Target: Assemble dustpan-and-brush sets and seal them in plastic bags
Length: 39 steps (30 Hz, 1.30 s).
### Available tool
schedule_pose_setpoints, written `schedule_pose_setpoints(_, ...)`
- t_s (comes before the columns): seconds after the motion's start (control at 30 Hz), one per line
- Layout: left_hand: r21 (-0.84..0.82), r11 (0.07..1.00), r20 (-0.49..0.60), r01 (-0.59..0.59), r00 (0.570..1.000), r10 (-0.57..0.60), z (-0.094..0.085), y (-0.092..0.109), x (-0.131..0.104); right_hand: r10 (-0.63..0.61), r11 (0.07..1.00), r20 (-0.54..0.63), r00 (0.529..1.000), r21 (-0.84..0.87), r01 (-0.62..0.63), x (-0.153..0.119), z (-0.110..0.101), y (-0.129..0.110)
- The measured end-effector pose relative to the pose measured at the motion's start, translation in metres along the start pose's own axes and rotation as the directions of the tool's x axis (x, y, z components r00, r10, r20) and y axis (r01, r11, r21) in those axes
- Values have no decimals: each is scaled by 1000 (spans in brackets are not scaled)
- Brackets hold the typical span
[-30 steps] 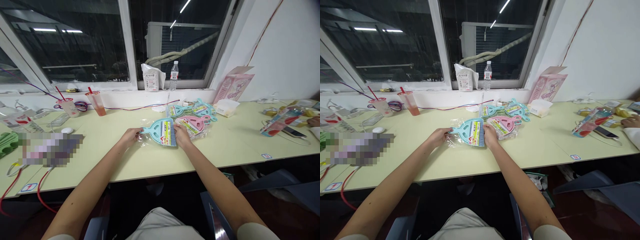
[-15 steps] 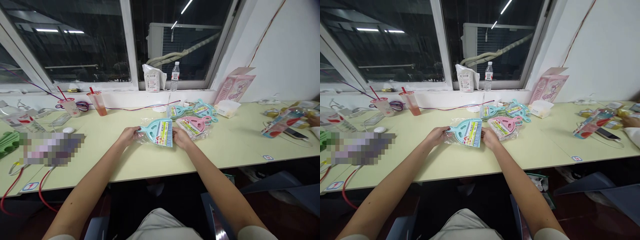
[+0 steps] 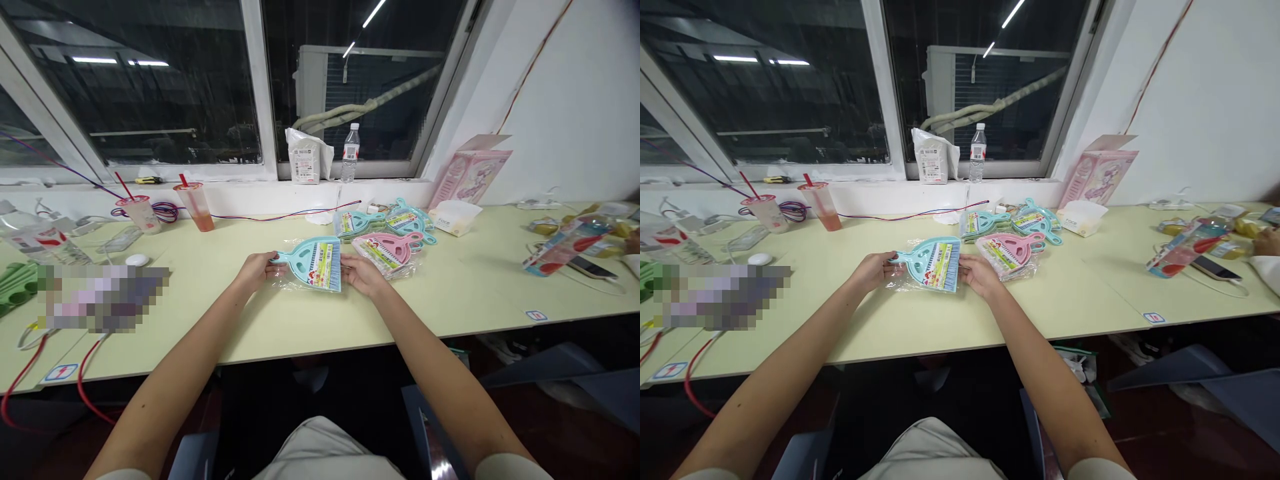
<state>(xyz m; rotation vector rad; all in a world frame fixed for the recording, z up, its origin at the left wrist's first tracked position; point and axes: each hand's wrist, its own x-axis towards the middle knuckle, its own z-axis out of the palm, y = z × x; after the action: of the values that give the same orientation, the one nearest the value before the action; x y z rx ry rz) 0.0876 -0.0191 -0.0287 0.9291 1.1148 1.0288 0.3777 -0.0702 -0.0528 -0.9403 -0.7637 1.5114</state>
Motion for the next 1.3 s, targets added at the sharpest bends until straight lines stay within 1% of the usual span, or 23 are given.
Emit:
schedule_pose_setpoints(0.1,15,1000,-38,-7,999,8,-1,3,-2,-21,1000,-81,997,-5,20,0,0,-2)
schedule_pose_setpoints(0.23,36,999,-63,-14,998,16,-4,5,-1,-92,996,-172,981,-36,88,2,-3,-2)
schedule_pose_setpoints(0.37,97,995,-53,-6,999,11,-10,6,1,-154,976,-228,962,-184,113,6,-3,2)
schedule_pose_setpoints(0.43,181,983,-19,39,999,-36,-16,9,2,-213,945,-258,942,-301,131,8,-3,5)
schedule_pose_setpoints(0.5,314,943,60,110,989,-136,-23,14,0,-287,893,-264,921,-421,158,11,-5,9)
schedule_pose_setpoints(0.57,480,863,164,154,951,-261,-31,20,-4,-334,837,-245,910,-520,167,14,-8,13)
schedule_pose_setpoints(0.63,633,758,267,157,875,-405,-38,26,-12,-352,769,-197,915,-618,162,18,-13,17)
schedule_pose_setpoints(0.7,719,678,345,154,768,-540,-41,29,-20,-366,665,-114,924,-726,174,22,-17,18)
schedule_pose_setpoints(0.73,738,654,362,166,720,-591,-41,30,-24,-373,598,-55,926,-778,195,25,-17,17)
schedule_pose_setpoints(0.77,739,647,363,188,698,-617,-41,30,-28,-376,523,9,926,-823,221,27,-17,15)
schedule_pose_setpoints(0.8,721,659,353,214,705,-615,-40,30,-30,-374,446,72,925,-860,247,30,-15,13)
schedule_pose_setpoints(0.9,640,722,303,262,777,-551,-36,28,-36,-338,227,218,916,-925,304,38,-1,0)
schedule_pose_setpoints(0.93,639,725,308,257,778,-547,-34,28,-37,-319,165,251,914,-935,314,41,6,-5)
schedule_pose_setpoints(1.0,664,723,371,190,756,-540,-32,29,-38,-279,71,309,909,-937,341,48,20,-11)
schedule_pose_setpoints(1.03,648,752,412,123,773,-482,-31,28,-37,-263,37,338,903,-932,360,52,27,-12)
schedule_pose_setpoints(1.07,594,804,439,32,824,-357,-29,28,-35,-252,7,369,895,-924,383,55,34,-12)
schedule_pose_setpoints(1.1,515,853,430,-85,886,-172,-27,26,-31,-245,-24,402,882,-912,409,58,40,-11)
schedule_pose_setpoints(1.13,439,871,358,-220,932,55,-24,24,-26,-243,-55,436,866,-898,437,61,46,-10)
schedule_pose_setpoints(1.17,403,847,243,-347,933,267,-21,20,-20,-244,-84,469,849,-882,464,63,51,-8)
schedule_pose_setpoints(1.2,433,789,139,-437,897,420,-18,16,-13,-245,-105,499,831,-866,489,64,55,-5)
schedule_pose_setpoints(1.23,498,722,69,-481,852,520,-15,11,-6,-247,-117,526,814,-850,514,65,59,-3)
schedule_pose_setpoints(1.27,543,678,44,-496,823,567,-12,5,1,-249,-120,548,798,-835,537,65,62,-1)
schedule_pose_setpoints(1.3,562,664,42,-494,818,573,-9,0,8,-251,-117,567,784,-822,557,65,65,1)
